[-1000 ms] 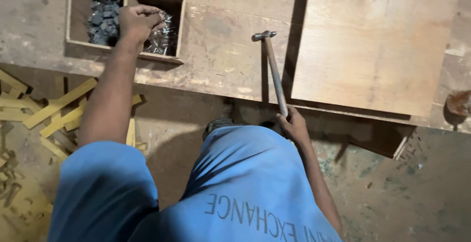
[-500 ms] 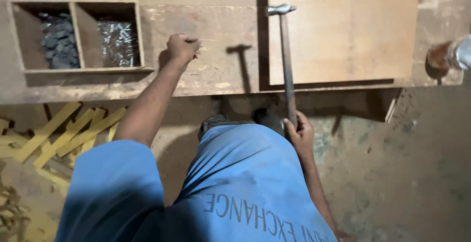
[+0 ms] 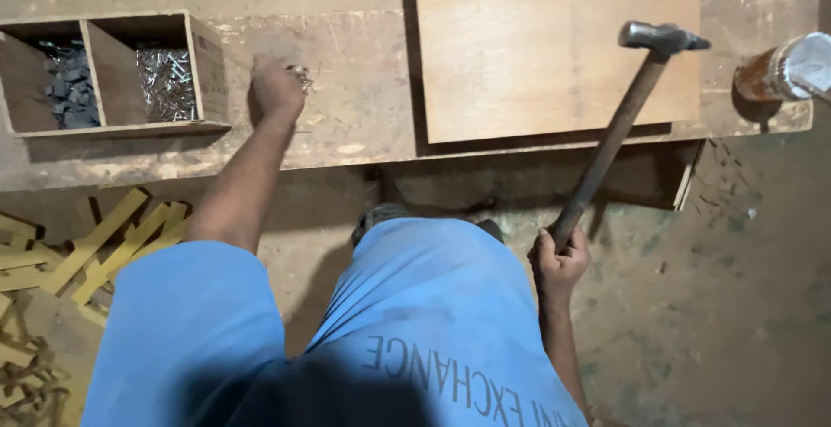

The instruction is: The person applies glue to the edge of a wooden strip with a brush, positions the strip onto a wooden board, and hammers nails into the strip to secure it.

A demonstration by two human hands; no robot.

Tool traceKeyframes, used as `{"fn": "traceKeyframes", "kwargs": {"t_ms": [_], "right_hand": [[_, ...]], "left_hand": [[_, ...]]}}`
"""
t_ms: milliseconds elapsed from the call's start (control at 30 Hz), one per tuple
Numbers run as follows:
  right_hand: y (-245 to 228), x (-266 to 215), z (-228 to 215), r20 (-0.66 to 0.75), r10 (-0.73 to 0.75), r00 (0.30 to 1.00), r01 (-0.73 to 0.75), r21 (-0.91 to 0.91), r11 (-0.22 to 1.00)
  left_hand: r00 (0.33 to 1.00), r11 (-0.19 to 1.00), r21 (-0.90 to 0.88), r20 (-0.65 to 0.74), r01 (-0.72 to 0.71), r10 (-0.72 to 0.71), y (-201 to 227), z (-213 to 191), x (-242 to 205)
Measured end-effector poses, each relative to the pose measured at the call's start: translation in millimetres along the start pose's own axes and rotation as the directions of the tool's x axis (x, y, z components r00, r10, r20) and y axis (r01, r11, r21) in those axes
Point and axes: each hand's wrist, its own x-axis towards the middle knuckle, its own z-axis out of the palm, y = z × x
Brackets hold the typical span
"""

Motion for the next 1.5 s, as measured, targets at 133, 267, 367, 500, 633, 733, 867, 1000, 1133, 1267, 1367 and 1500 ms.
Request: {"fn": "traceKeyframes", "kwargs": {"t_ms": [133, 267, 367, 500, 633, 733, 867, 1000, 1133, 1267, 1367, 1500], "right_hand": [[15.2, 25.1, -55.3, -0.018, -0.012, 1.0, 0.013, 0.009, 1.0], [33.0, 43.3, -108.9, -0.038, -0.006, 0.999, 0.009, 0.07, 0.997], [43.4, 53.2, -145.1, -0.03, -0.017, 0.999, 0.02, 0.108, 0.994], [50.0, 57.2, -191.1, -0.064, 0.042, 0.997, -0.038, 0.069, 0.997], [48.8, 65.2, -219.4, -0.15, -0.026, 0.988, 0.028, 0.012, 1.0], [47.1, 83.2, -232.6, -0.189, -0.071, 0.979, 0.074, 0.009, 0.997], [49.1, 116.0, -239.8, -0.101, 0.11, 0.989, -0.094, 0.151, 0.984], [47.3, 134.7, -234.1, -0.166, 0.15, 0.975, -0.132, 0.112, 0.985], [45.9, 140.1, -238.4, -0.216, 0.154, 0.964, -0.15, 0.036, 0.988], [49.2, 135.0, -241.5, -0.247, 0.241, 0.939, -0.245, 0.013, 0.969], [57.4, 143.3, -239.9, -0.291, 0.279, 0.915, -0.288, 0.012, 0.958], [71.4, 153.5, -254.5, -0.289, 0.18, 0.94, -0.216, -0.098, 0.971]], "left_hand": [[0.851, 0.787, -0.325, 0.195, 0.525, -0.487, 17.3, 7.4, -8.3], [0.901, 0.894, -0.139, -0.022, 0.426, -0.433, 27.3, 11.4, -9.2], [0.941, 0.948, 0.104, -0.198, 0.301, -0.276, 22.4, 9.4, -9.0], [0.86, 0.757, -0.562, -0.15, 0.332, -0.488, 34.0, 21.7, -10.9], [0.774, 0.283, -0.867, 0.169, 0.411, -0.61, 85.2, 54.7, -21.0], [0.742, -0.11, -0.861, 0.486, 0.496, -0.462, 133.1, 88.7, -37.6], [0.727, -0.129, -0.775, 0.627, 0.619, -0.279, 223.7, 153.2, -72.6], [0.721, 0.135, -0.711, 0.692, 0.691, -0.043, 329.3, 203.4, -118.7], [0.582, 0.08, -0.599, 0.796, 0.797, 0.165, 415.3, 237.9, -147.4], [0.463, -0.013, -0.467, 0.872, 0.884, 0.157, 454.5, 270.5, -169.7], [0.442, 0.001, -0.455, 0.867, 0.891, 0.231, 474.3, 293.1, -176.1], [0.448, 0.087, -0.473, 0.87, 0.877, 0.208, 489.5, 300.4, -189.5]]}}
